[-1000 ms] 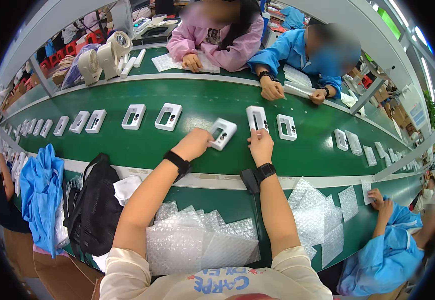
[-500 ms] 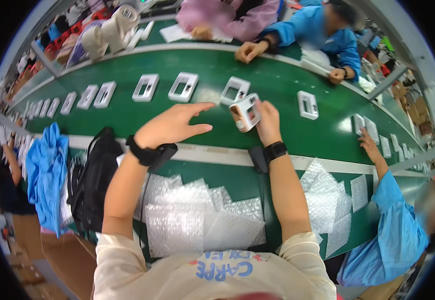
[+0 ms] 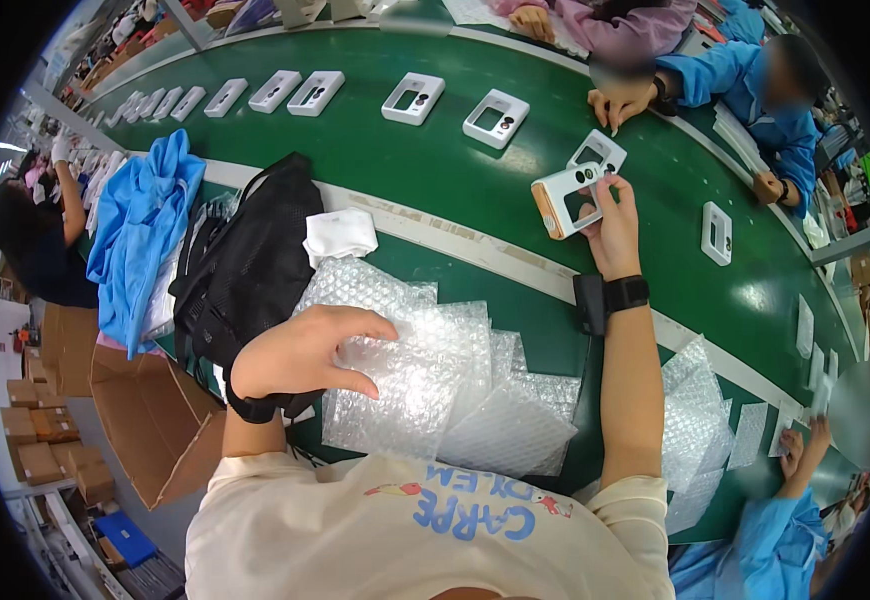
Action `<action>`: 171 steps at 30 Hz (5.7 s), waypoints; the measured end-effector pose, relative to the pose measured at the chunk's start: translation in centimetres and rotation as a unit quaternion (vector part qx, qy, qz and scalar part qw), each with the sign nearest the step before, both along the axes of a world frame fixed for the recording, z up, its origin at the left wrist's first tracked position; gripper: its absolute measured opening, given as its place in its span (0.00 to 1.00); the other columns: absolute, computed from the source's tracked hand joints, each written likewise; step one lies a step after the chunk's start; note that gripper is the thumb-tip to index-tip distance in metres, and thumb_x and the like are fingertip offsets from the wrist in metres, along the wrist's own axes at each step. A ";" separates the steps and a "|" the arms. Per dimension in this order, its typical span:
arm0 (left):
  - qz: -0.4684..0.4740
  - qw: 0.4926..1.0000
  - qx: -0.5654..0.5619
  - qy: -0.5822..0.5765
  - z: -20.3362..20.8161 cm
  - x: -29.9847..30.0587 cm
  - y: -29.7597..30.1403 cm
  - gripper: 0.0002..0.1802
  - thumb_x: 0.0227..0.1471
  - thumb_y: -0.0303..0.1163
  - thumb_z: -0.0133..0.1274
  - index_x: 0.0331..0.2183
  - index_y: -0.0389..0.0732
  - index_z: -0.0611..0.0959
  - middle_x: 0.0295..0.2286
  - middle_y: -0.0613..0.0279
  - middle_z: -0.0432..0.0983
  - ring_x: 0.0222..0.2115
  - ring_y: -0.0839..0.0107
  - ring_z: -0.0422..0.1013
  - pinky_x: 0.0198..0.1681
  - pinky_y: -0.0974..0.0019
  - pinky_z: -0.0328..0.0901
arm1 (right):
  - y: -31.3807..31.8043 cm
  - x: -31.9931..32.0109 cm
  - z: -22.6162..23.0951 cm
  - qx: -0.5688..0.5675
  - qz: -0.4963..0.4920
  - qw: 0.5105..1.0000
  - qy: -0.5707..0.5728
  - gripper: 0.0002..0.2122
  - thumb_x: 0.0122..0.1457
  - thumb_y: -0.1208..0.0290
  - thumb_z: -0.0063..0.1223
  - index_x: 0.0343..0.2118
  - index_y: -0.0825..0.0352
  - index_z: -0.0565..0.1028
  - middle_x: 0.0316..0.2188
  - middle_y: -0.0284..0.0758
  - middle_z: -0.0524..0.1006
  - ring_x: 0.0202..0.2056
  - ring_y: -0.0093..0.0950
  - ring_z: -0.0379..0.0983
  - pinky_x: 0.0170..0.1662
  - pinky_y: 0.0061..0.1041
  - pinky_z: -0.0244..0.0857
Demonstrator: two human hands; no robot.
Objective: The recorder packages small white electronic devices into bubble wrap and plastic bags at an assembly line station.
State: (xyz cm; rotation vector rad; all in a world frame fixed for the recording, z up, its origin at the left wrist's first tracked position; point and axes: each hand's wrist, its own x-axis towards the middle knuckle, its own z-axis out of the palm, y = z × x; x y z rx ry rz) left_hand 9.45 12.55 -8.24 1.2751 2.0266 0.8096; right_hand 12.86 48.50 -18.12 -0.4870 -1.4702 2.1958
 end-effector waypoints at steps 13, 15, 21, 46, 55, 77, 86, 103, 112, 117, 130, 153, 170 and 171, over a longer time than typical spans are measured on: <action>0.280 0.928 0.176 -0.171 -5.1 -0.8 4.7 0.10 0.45 0.26 0.53 0.32 0.39 0.72 0.18 0.68 0.68 0.15 0.83 0.62 0.18 0.79 0.57 | -0.3 -0.6 0.3 -0.027 0.058 0.998 0.021 0.10 0.59 0.66 0.38 0.35 0.67 0.66 0.24 0.33 0.71 0.17 0.19 0.62 0.19 0.18 0.57; 0.283 0.928 0.190 -0.153 -5.0 -1.1 4.7 0.08 0.46 0.26 0.52 0.32 0.38 0.72 0.17 0.68 0.68 0.15 0.83 0.62 0.18 0.79 0.57 | -0.5 -0.3 0.1 -0.032 0.054 0.998 0.022 0.10 0.59 0.65 0.38 0.36 0.68 0.66 0.25 0.34 0.71 0.18 0.20 0.64 0.20 0.19 0.59; 0.344 0.858 0.279 -0.259 -5.3 -0.6 3.6 0.11 0.47 0.24 0.49 0.36 0.38 0.73 0.22 0.68 0.69 0.17 0.84 0.63 0.20 0.80 0.60 | -0.7 0.3 0.2 -0.038 0.040 0.998 0.034 0.11 0.59 0.65 0.38 0.37 0.68 0.66 0.27 0.35 0.73 0.18 0.21 0.66 0.20 0.18 0.61; 0.363 0.919 0.128 0.083 -5.8 -2.4 1.1 0.13 0.38 0.27 0.55 0.32 0.39 0.79 0.27 0.56 0.75 0.23 0.71 0.69 0.26 0.72 0.62 | -1.6 0.1 0.6 -0.009 0.091 0.996 -0.025 0.12 0.59 0.65 0.39 0.36 0.70 0.68 0.23 0.34 0.73 0.16 0.19 0.64 0.18 0.17 0.59; 0.367 0.914 0.142 0.104 -6.1 -2.8 1.3 0.10 0.39 0.27 0.55 0.29 0.39 0.79 0.26 0.62 0.76 0.23 0.75 0.69 0.27 0.74 0.61 | -4.3 -0.7 0.8 -0.041 0.139 0.989 -0.009 0.12 0.59 0.65 0.39 0.36 0.70 0.68 0.24 0.34 0.72 0.18 0.19 0.65 0.20 0.17 0.59; 0.402 0.831 0.302 -0.236 -6.0 -2.5 1.8 0.04 0.44 0.25 0.54 0.24 0.34 0.78 0.17 0.69 0.73 0.17 0.86 0.64 0.19 0.82 0.57 | -13.5 1.8 7.2 0.468 0.289 0.833 0.063 0.14 0.34 0.74 0.64 0.25 0.70 0.72 0.26 0.35 0.73 0.27 0.26 0.70 0.28 0.20 0.62; 0.379 0.874 0.277 -0.126 -6.0 -2.1 1.7 0.04 0.45 0.25 0.53 0.23 0.34 0.78 0.17 0.68 0.72 0.17 0.85 0.64 0.20 0.82 0.58 | -14.4 1.4 5.4 0.595 0.190 0.777 0.078 0.16 0.33 0.69 0.65 0.25 0.70 0.71 0.22 0.36 0.71 0.23 0.33 0.68 0.26 0.24 0.62; 0.333 0.873 0.299 -0.192 -6.7 -1.8 2.1 0.12 0.48 0.22 0.47 0.38 0.36 0.68 0.28 0.65 0.71 0.25 0.85 0.65 0.26 0.81 0.61 | -14.2 0.2 4.6 0.565 0.281 0.755 0.178 0.13 0.38 0.65 0.59 0.15 0.67 0.68 0.44 0.31 0.69 0.51 0.38 0.54 0.54 0.45 0.44; 0.293 0.878 0.281 -0.254 -6.3 -1.4 1.2 0.14 0.49 0.21 0.44 0.40 0.37 0.65 0.35 0.62 0.68 0.31 0.82 0.64 0.31 0.79 0.59 | -13.3 -0.3 4.0 0.444 0.369 0.796 0.185 0.13 0.37 0.67 0.60 0.14 0.67 0.67 0.47 0.39 0.63 0.52 0.41 0.53 0.55 0.41 0.43; 0.197 0.898 0.307 -0.246 -6.1 -0.7 1.3 0.16 0.48 0.20 0.46 0.40 0.38 0.62 0.34 0.62 0.67 0.30 0.81 0.63 0.32 0.78 0.58 | -12.5 -0.2 3.4 0.372 0.322 0.857 0.150 0.12 0.37 0.70 0.62 0.23 0.66 0.70 0.46 0.42 0.62 0.50 0.39 0.58 0.51 0.34 0.51; 0.188 0.852 0.397 -0.285 -7.5 -0.4 1.2 0.14 0.44 0.23 0.52 0.32 0.41 0.63 0.28 0.65 0.64 0.28 0.80 0.62 0.32 0.76 0.57 | -11.7 -0.1 2.8 0.053 0.440 0.896 -0.012 0.18 0.35 0.80 0.63 0.32 0.67 0.68 0.48 0.39 0.62 0.43 0.23 0.64 0.42 0.20 0.60; 0.202 0.929 0.185 -0.250 -7.0 -0.8 3.4 0.20 0.38 0.18 0.55 0.38 0.37 0.71 0.32 0.67 0.66 0.34 0.77 0.64 0.41 0.72 0.58 | 5.8 1.6 1.7 0.357 -0.308 0.879 0.068 0.11 0.49 0.75 0.53 0.15 0.68 0.66 0.40 0.37 0.71 0.40 0.23 0.65 0.44 0.21 0.57; 0.209 0.921 0.149 -0.294 -7.4 -1.0 3.1 0.22 0.34 0.12 0.56 0.36 0.36 0.73 0.30 0.69 0.67 0.32 0.80 0.64 0.39 0.77 0.60 | 13.2 4.8 -4.5 0.375 -0.493 0.780 -0.091 0.06 0.50 0.73 0.47 0.29 0.69 0.71 0.31 0.42 0.73 0.36 0.36 0.69 0.43 0.28 0.60; 0.208 0.920 0.149 -0.296 -7.4 -1.0 3.1 0.22 0.34 0.12 0.56 0.36 0.36 0.73 0.30 0.69 0.67 0.32 0.80 0.64 0.39 0.77 0.60 | 13.3 5.0 -4.4 0.380 -0.478 0.787 -0.089 0.06 0.50 0.73 0.47 0.30 0.69 0.71 0.30 0.42 0.73 0.35 0.36 0.70 0.42 0.28 0.60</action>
